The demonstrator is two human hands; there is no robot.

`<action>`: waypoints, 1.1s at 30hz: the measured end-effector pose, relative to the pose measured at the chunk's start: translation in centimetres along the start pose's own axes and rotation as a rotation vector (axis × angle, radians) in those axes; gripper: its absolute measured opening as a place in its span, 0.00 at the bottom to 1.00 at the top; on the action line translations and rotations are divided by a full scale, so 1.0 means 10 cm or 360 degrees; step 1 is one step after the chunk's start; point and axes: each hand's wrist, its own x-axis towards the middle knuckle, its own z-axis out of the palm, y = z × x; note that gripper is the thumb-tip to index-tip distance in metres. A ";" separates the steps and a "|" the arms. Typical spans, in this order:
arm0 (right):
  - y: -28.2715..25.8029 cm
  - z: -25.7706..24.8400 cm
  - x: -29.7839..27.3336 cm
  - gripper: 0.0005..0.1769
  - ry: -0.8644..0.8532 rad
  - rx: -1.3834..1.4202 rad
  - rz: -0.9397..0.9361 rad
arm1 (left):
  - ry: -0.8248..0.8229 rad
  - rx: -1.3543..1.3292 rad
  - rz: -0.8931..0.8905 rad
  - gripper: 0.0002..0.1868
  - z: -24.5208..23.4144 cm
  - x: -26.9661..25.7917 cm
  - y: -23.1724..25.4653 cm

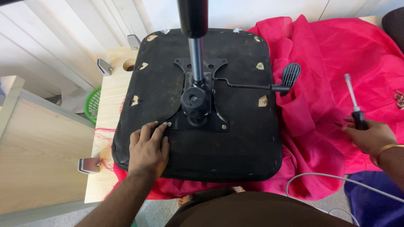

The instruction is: The person uses a screwdriver to remove screws from the underside of an office chair seat. They unscrew multiple fasteners from the central mounting plate and the seat corners, placing the screws on a nearby pink cloth.

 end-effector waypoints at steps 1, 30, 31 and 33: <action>-0.01 0.02 0.04 0.19 -0.0030 -0.0150 -0.0109 | 0.0003 0.0012 -0.0033 0.22 0.01 0.00 0.02; -2.32 0.59 -2.01 0.14 -0.1127 0.0692 0.0131 | -0.0922 -0.1771 -0.0112 0.15 0.17 0.66 1.73; -2.31 0.56 -2.00 0.15 -0.1138 0.0775 0.0220 | -0.0987 -0.1805 -0.0181 0.16 0.16 0.66 1.72; -2.20 0.51 -1.90 0.16 -0.1182 0.0809 0.0293 | -0.1037 -0.1729 -0.0240 0.15 0.17 0.65 1.73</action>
